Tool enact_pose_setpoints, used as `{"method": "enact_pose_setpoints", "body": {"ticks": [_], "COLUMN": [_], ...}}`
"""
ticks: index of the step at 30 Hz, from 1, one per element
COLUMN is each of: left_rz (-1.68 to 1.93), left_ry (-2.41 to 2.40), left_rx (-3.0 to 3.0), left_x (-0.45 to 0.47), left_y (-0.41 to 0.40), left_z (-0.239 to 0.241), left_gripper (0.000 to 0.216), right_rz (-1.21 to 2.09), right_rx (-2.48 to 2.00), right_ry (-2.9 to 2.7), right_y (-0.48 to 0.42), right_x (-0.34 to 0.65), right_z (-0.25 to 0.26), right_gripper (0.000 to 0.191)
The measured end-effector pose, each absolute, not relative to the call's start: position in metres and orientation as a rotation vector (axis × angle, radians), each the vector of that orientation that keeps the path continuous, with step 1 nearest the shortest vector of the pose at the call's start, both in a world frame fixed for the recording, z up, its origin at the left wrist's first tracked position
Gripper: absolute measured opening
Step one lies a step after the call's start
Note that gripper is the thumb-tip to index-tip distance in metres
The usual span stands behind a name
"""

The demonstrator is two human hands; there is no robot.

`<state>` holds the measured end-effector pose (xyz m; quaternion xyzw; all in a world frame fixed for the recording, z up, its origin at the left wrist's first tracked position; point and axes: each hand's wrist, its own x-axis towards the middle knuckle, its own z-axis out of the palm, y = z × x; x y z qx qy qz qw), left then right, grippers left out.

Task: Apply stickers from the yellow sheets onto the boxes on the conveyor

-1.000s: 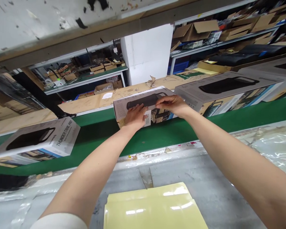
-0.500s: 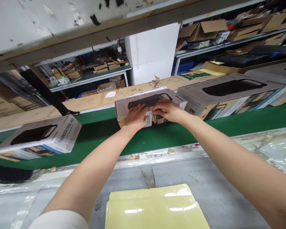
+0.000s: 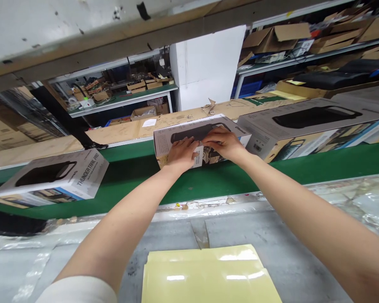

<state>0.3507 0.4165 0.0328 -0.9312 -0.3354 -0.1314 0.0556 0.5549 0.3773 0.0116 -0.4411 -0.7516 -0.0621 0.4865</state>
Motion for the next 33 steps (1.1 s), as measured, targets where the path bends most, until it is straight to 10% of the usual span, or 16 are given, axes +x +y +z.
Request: {"method": "enact_pose_setpoints", "body": {"ticks": [19, 24, 33], "left_rz": [-0.583, -0.534, -0.394], "left_ry": [-1.105, -1.057, -0.880], "left_rx": [-2.875, -2.857, -2.768], "left_x": [0.338, 0.331, 0.320], "left_y": [0.426, 0.426, 0.426], "left_z": [0.026, 0.028, 0.025], "left_gripper": [0.065, 0.066, 0.048], "right_rz": [0.062, 0.409, 0.064], "right_rx": [-1.678, -1.753, -1.870], "right_ry": [-1.673, -1.657, -1.560], "right_y": [0.387, 0.409, 0.415], "right_x": [0.531, 0.540, 0.538], "right_z": [0.023, 0.049, 0.037], "right_gripper": [0.065, 0.041, 0.014]}}
